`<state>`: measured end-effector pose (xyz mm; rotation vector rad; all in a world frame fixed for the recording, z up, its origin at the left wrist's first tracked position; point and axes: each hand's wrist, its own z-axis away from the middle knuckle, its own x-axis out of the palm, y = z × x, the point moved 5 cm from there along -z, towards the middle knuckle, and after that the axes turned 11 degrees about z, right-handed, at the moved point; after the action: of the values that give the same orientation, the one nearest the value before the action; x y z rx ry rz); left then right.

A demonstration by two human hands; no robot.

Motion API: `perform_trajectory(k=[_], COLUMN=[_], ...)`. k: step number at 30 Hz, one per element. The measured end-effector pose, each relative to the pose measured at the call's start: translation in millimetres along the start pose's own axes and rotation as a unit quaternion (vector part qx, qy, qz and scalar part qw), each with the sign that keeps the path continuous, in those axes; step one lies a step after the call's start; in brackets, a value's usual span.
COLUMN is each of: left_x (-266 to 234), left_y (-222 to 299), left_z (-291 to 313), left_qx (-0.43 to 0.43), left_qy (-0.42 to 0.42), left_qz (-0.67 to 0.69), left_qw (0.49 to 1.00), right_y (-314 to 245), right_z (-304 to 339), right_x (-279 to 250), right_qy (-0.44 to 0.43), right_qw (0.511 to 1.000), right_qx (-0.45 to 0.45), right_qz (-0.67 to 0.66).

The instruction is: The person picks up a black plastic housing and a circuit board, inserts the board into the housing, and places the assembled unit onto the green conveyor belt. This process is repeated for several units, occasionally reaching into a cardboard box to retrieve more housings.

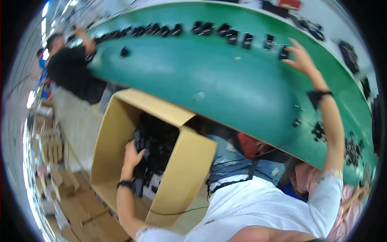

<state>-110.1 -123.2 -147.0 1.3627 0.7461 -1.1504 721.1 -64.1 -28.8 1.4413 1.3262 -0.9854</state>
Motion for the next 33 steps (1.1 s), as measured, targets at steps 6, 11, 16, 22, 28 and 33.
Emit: perform_trajectory(k=[6,11,16,22,28,33], left_x=[120,126,61,-76,-84,-26], left_y=[-11,11,11,204,438,597], left_z=[21,6,1,-28,-42,-65], left_qx=[-0.137,-0.219,-0.187,-0.059,0.254,0.331], left_qy=[-0.132,-0.065,0.055,-0.028,-0.215,-0.253], left_qz=[-0.014,0.115,0.188,0.455,0.399,0.274], left_qw=[0.982,0.967,0.963,0.888,0.855,0.867], right_y=[-45,-101,-93,-85,-106,-96], right_z=[160,224,226,238,224,241], right_x=[-62,-42,-22,-38,-44,-23], right_qy=[-0.107,-0.104,-0.123,-0.021,0.15,0.17], right_qw=[0.987,0.977,0.945,0.952,0.859,0.81], right_qx=[0.034,0.122,0.222,0.192,0.268,0.294], right_qz=[-0.117,-0.14,-0.204,-0.236,-0.409,-0.478])
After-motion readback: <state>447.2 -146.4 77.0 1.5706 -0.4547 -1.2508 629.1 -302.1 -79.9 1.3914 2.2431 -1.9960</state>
